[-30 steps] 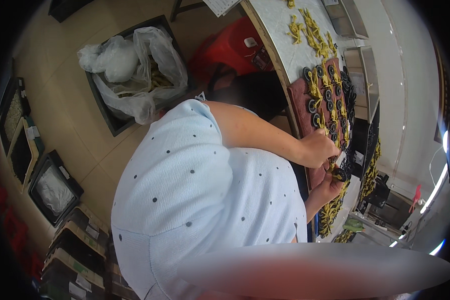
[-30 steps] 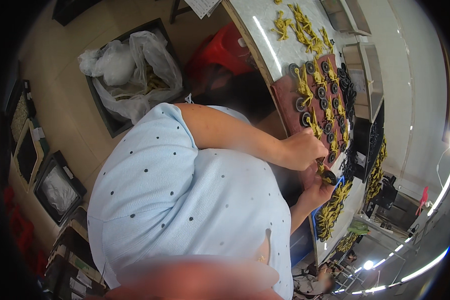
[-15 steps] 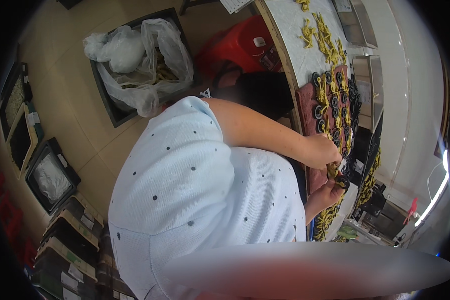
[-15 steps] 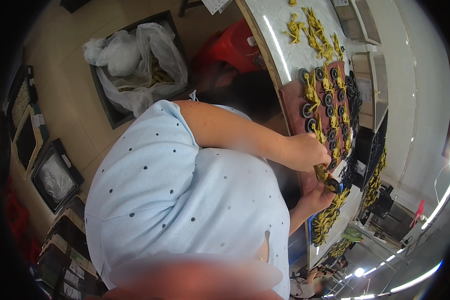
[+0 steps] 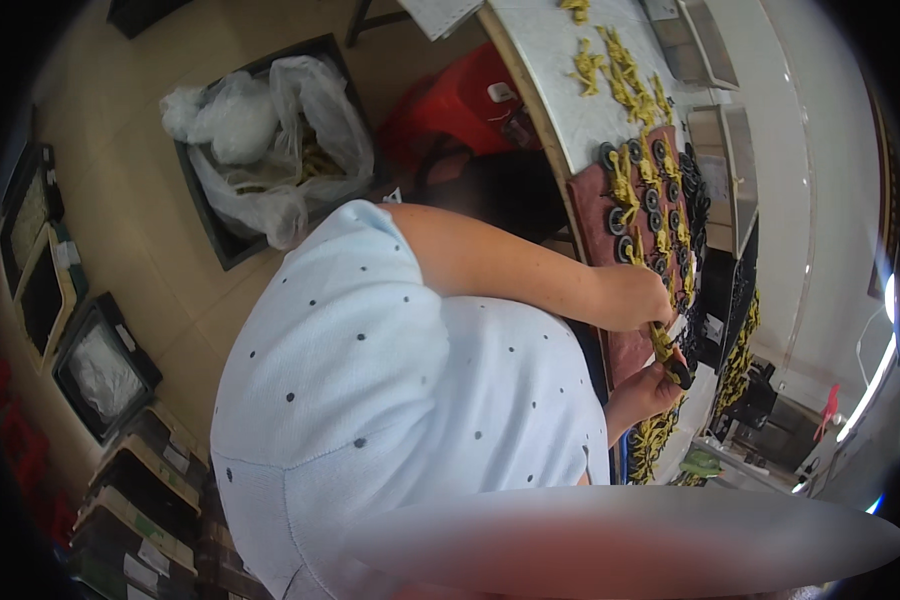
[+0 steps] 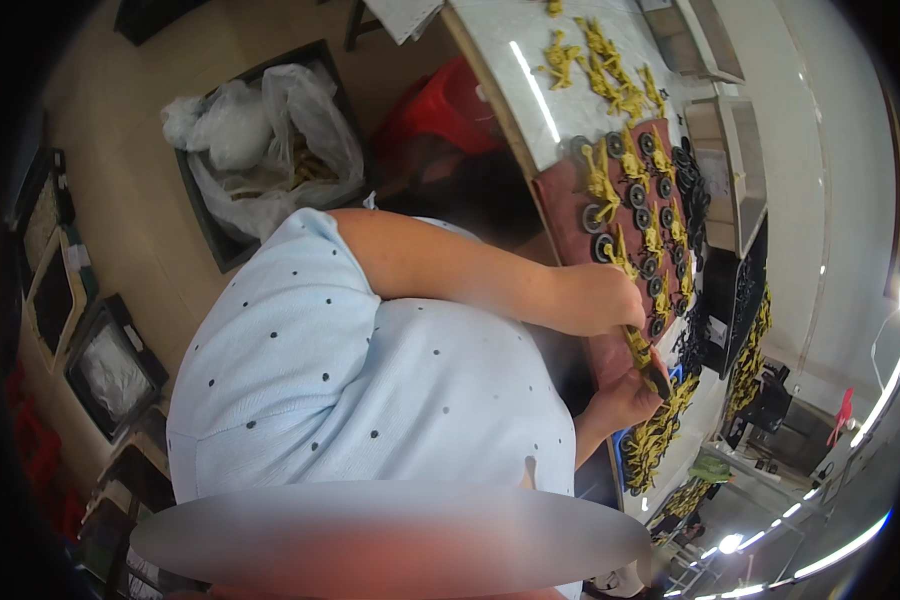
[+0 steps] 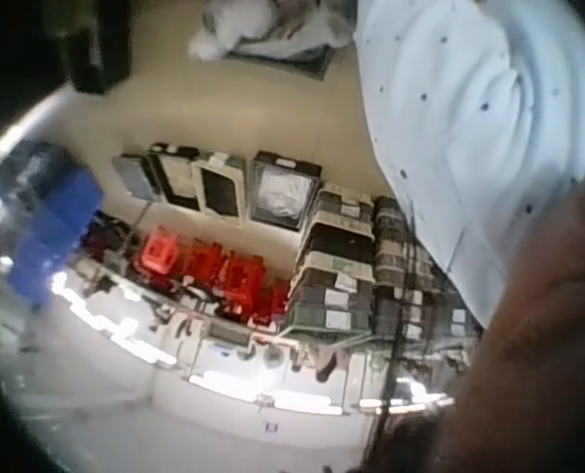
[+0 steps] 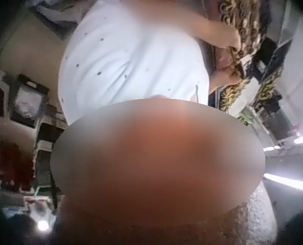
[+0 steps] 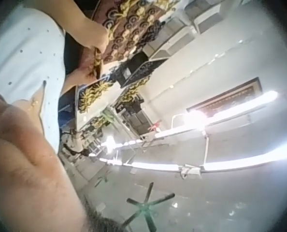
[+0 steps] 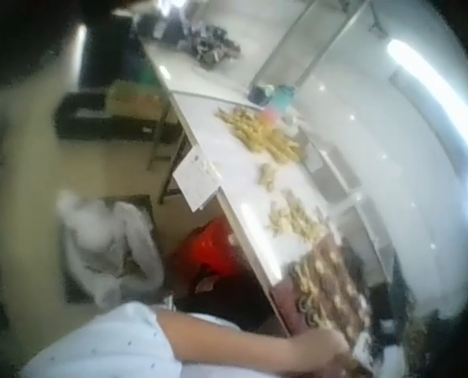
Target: The person assembles small yellow toy motorcycles by hand, attaching black plastic wheels to them.
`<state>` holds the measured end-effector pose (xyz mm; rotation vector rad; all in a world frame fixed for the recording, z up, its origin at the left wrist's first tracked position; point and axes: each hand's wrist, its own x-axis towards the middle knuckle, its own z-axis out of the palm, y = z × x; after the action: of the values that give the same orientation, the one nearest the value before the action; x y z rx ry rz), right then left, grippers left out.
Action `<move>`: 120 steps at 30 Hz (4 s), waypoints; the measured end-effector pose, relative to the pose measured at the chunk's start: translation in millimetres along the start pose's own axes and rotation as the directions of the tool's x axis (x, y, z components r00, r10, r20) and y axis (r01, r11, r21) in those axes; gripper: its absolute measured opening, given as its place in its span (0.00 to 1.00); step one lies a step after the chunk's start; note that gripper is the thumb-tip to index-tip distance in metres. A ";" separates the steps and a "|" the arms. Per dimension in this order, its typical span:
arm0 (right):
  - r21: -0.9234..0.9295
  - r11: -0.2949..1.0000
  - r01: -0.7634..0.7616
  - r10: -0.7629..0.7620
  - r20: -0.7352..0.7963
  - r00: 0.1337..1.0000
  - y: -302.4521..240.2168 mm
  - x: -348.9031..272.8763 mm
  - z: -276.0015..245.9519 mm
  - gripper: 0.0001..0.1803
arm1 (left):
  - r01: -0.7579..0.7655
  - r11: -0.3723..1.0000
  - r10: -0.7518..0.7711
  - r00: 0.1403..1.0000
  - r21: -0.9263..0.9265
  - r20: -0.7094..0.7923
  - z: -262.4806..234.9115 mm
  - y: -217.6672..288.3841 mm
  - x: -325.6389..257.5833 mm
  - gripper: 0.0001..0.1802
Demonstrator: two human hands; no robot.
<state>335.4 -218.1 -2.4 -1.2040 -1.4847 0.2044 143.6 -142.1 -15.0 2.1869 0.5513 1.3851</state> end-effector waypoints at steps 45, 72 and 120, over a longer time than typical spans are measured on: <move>0.297 0.687 -0.663 0.563 0.361 0.744 21.9 79.9 -9.3 0.15 | 0.625 0.713 -0.491 0.769 -0.319 0.410 -9.1 -33.0 102.7 0.16; 0.551 0.022 -0.834 0.603 0.658 0.451 23.3 86.5 3.6 0.15 | -0.102 0.986 0.147 0.906 -0.132 0.398 -20.1 -38.0 115.2 0.20; 0.002 0.901 -0.433 0.393 0.417 0.820 19.1 66.0 45.4 0.44 | 0.124 0.974 -0.203 0.844 0.188 0.497 -41.5 -53.9 29.5 0.49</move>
<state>320.9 -138.2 11.2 -1.4555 -1.5206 0.8635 113.6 -74.4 -11.0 2.4305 0.6307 0.6365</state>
